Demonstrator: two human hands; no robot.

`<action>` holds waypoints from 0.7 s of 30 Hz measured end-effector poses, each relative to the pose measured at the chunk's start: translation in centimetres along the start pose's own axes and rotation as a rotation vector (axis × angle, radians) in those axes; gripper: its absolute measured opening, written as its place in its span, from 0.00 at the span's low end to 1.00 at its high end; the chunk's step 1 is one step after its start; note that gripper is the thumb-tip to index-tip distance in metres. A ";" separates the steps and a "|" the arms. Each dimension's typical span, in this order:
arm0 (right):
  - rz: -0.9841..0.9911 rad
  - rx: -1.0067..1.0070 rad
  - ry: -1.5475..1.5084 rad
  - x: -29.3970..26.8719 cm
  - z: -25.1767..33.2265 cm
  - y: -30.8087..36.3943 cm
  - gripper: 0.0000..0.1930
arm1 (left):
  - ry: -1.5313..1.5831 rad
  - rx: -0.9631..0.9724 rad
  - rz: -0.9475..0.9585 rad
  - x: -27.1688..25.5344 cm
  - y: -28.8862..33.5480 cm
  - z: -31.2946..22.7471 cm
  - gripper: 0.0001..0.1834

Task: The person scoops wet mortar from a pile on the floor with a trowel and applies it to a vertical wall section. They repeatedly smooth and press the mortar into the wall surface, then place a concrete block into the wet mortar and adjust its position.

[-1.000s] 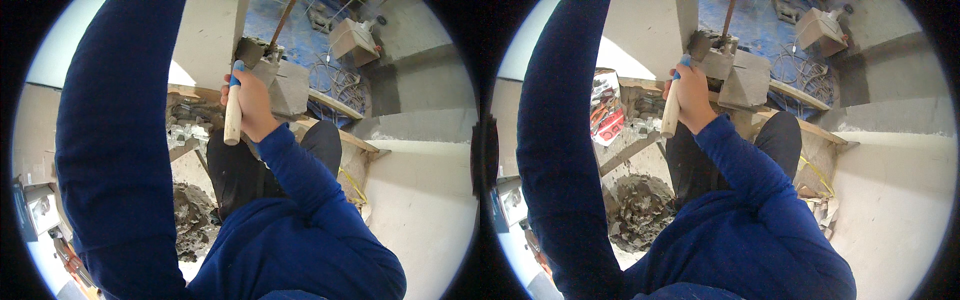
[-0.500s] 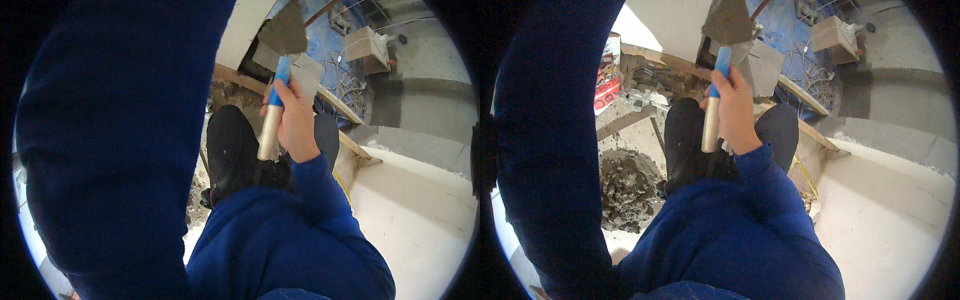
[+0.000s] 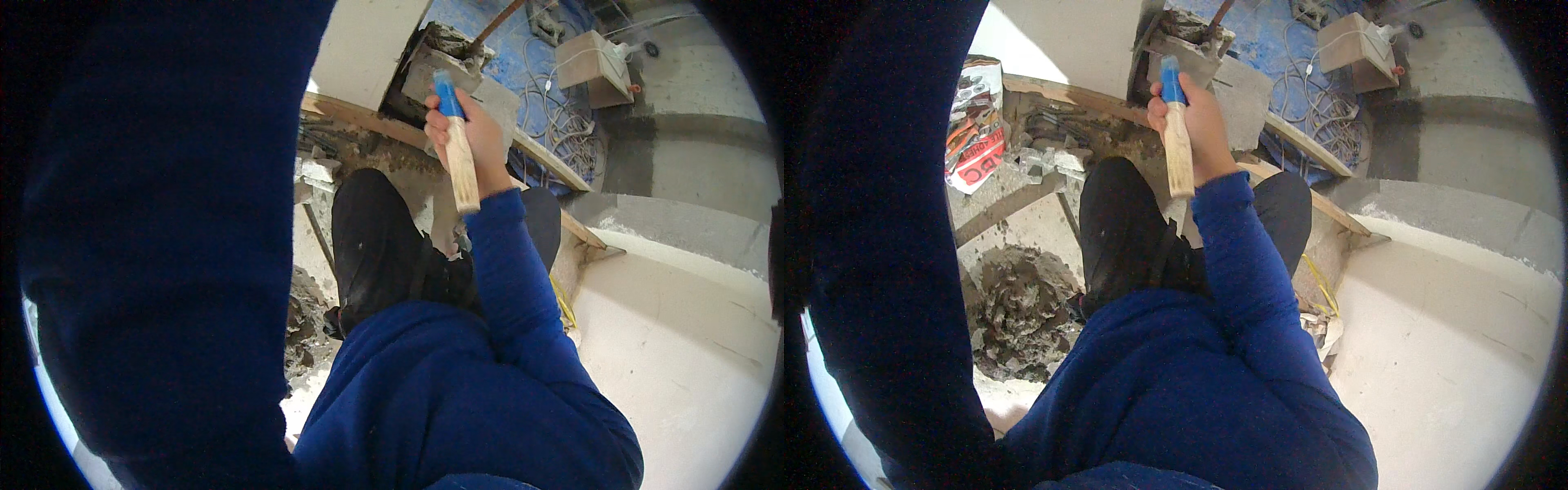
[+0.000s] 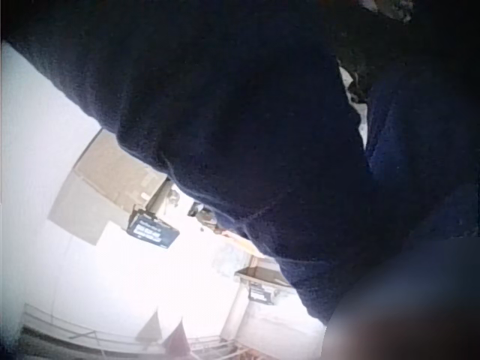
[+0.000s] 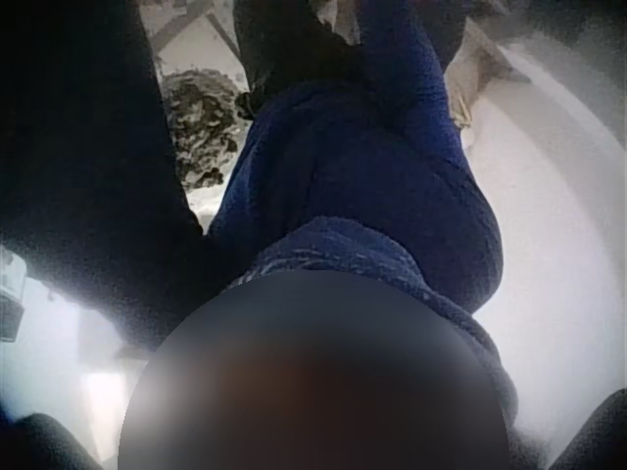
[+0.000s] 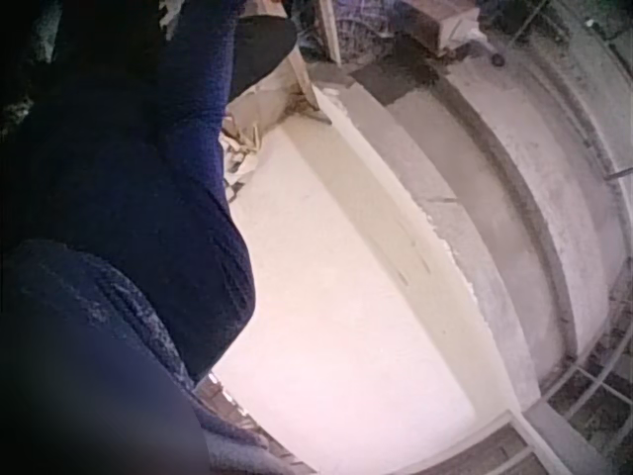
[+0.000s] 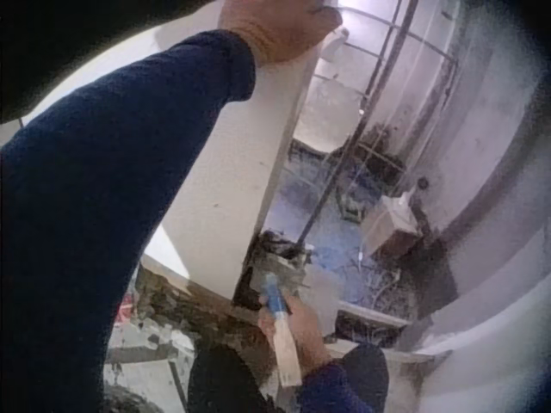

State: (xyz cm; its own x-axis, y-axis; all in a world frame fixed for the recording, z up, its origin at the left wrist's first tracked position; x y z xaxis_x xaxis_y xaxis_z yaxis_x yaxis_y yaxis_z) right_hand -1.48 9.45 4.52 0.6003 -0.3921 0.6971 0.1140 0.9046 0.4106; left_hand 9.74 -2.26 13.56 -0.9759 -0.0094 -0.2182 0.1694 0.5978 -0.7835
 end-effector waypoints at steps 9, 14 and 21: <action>0.072 0.058 -0.158 -0.2 0.7 1.1 0.20 | 0.010 -0.031 0.001 0.6 0.7 0.3 0.16; 0.185 0.055 -0.141 -1.1 0.8 0.3 0.19 | 0.009 -0.050 0.004 0.8 0.9 0.6 0.16; 0.028 0.025 -0.144 -1.1 -0.5 -0.1 0.19 | 0.003 -0.061 0.009 1.2 1.1 0.8 0.15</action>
State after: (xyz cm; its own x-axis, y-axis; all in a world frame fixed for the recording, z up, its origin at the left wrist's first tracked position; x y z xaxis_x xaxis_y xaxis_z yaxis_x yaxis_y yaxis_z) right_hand -1.69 9.85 3.41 0.4830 -0.3884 0.7848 0.0781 0.9118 0.4031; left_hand 8.91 -2.30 11.96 -0.9747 -0.0019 -0.2233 0.1693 0.6457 -0.7446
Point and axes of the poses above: each hand's wrist, its own y-axis away from the middle knuckle, its own x-axis out of the palm, z = x × y, the point moved 4 cm from there along -y, towards the middle knuckle, and after that the axes turned 5 degrees about x, right-handed, at the moved point
